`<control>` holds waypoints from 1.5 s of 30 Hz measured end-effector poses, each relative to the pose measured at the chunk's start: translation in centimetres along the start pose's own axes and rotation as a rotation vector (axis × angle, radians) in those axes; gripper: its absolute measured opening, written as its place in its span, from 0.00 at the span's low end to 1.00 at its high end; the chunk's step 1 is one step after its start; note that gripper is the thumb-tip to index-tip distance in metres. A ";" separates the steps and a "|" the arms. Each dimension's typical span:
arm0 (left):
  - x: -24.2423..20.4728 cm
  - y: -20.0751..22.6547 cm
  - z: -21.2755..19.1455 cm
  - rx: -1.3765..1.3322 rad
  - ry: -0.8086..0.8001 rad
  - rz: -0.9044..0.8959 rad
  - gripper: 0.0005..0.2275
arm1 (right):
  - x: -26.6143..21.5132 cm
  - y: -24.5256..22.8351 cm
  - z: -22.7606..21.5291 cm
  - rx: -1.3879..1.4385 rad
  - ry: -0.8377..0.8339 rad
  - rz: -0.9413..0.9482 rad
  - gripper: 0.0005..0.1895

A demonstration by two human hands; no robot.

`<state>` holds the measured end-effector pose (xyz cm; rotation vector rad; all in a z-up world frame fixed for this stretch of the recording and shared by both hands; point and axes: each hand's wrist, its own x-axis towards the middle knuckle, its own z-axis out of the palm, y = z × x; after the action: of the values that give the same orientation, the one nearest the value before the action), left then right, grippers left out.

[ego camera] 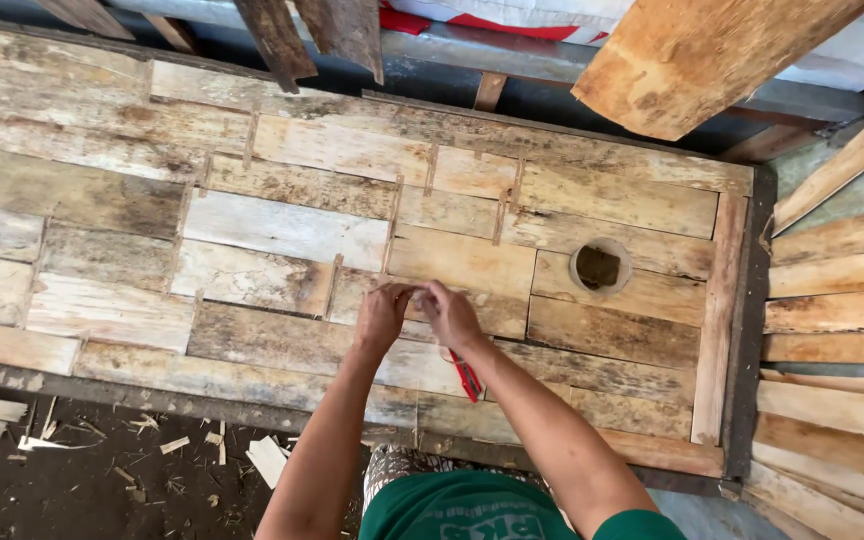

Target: Measuring and fitting wood strips onto a larger panel using a utility knife and measuring tape.

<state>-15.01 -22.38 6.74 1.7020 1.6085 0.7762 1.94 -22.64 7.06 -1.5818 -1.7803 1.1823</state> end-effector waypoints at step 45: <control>2.8 8.5 2.5 -0.182 -0.452 0.036 0.34 | -1.1 3.6 -6.2 0.652 0.314 0.043 0.17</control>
<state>-7.69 -19.96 11.90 1.6344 1.1654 0.4899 9.15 -22.04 7.41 -1.3159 -1.0200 1.2761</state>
